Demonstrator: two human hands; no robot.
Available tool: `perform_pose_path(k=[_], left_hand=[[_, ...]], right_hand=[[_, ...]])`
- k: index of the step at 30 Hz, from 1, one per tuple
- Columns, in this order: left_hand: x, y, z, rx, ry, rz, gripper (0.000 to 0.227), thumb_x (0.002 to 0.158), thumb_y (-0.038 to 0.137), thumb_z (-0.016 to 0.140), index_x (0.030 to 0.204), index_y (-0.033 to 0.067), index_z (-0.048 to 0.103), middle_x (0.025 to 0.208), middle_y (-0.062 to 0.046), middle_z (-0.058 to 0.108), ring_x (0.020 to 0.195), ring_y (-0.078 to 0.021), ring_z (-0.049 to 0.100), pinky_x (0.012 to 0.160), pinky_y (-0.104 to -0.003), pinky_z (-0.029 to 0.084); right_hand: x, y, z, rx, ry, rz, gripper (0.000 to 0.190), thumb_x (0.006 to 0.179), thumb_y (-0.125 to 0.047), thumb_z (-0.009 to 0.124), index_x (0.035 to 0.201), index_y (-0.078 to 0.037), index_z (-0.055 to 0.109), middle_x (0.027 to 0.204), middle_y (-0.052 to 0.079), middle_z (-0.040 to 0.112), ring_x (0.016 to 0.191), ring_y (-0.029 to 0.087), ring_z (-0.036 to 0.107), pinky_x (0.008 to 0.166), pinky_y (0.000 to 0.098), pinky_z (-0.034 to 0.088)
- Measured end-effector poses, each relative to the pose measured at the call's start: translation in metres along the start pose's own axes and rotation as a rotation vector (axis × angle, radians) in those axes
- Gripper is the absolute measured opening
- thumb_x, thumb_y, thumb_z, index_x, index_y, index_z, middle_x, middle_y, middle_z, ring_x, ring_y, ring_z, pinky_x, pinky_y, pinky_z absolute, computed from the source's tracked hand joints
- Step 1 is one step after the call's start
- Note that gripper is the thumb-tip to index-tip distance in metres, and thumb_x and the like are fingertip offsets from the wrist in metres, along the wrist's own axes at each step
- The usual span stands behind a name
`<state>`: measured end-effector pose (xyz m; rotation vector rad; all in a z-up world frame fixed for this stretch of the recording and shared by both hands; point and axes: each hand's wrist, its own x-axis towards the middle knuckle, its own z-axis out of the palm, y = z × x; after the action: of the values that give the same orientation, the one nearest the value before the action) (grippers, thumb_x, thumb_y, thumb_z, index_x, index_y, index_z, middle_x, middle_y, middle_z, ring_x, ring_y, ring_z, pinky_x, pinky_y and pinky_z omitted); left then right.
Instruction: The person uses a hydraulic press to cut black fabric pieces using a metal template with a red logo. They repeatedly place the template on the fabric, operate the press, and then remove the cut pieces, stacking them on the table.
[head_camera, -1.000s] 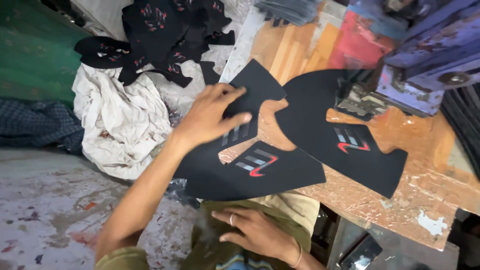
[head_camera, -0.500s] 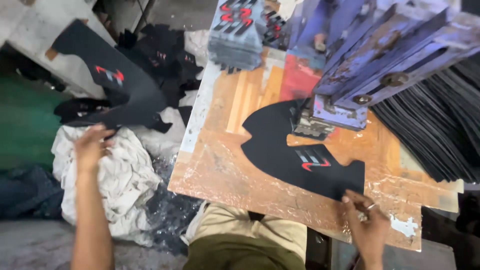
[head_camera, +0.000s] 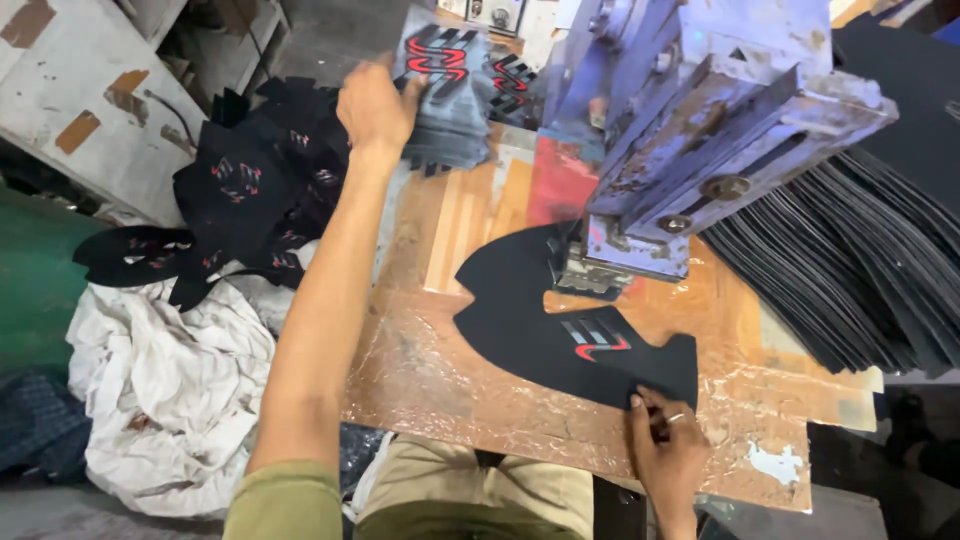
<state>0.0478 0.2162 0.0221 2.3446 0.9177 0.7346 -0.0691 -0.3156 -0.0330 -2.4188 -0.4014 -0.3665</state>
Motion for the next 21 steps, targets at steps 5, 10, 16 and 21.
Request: perform_pose_path(k=[5, 10, 16, 21], left_hand=[[-0.014, -0.003, -0.008, 0.044, 0.294, 0.251, 0.021, 0.088, 0.02, 0.081, 0.106, 0.0089, 0.075, 0.107, -0.016, 0.072, 0.102, -0.0405, 0.068, 0.083, -0.05, 0.053], [-0.007, -0.01, -0.025, -0.054, 0.264, 0.338, 0.012, 0.093, 0.016, 0.078, 0.104, 0.0118, 0.075, 0.094, -0.017, 0.075, 0.088, -0.0404, 0.071, 0.076, -0.049, 0.056], [-0.093, 0.027, -0.09, -0.361, 0.253, 0.333, 0.012, 0.105, 0.006, 0.068, 0.117, 0.0042, 0.066, 0.1, -0.014, 0.074, 0.087, -0.0294, 0.072, 0.074, -0.039, 0.058], [-0.278, 0.036, -0.063, -0.907, 0.049, 0.01, 0.012, 0.111, 0.004, 0.056, 0.108, 0.003, 0.044, 0.095, -0.001, 0.051, 0.087, -0.0113, 0.055, 0.078, -0.023, 0.048]], right_hand=[[0.003, -0.015, -0.005, 0.034, 0.012, -0.057, 0.015, 0.092, -0.015, 0.077, 0.103, -0.005, 0.077, 0.075, 0.009, 0.065, 0.057, 0.016, 0.059, 0.055, 0.0304, 0.046], [0.003, -0.01, -0.004, 0.019, -0.004, -0.02, 0.014, 0.088, -0.015, 0.078, 0.098, -0.007, 0.078, 0.073, 0.008, 0.066, 0.052, 0.016, 0.057, 0.052, 0.0314, 0.046], [0.001, -0.02, -0.006, 0.049, -0.043, 0.082, 0.025, 0.086, -0.017, 0.08, 0.11, -0.008, 0.078, 0.076, 0.007, 0.068, 0.055, 0.014, 0.055, 0.052, 0.0325, 0.046], [0.006, -0.074, -0.005, 0.793, -0.258, 0.015, 0.05, 0.099, -0.021, 0.067, 0.145, -0.006, 0.051, 0.125, 0.001, 0.068, 0.104, 0.01, 0.067, 0.087, 0.0278, 0.055]])
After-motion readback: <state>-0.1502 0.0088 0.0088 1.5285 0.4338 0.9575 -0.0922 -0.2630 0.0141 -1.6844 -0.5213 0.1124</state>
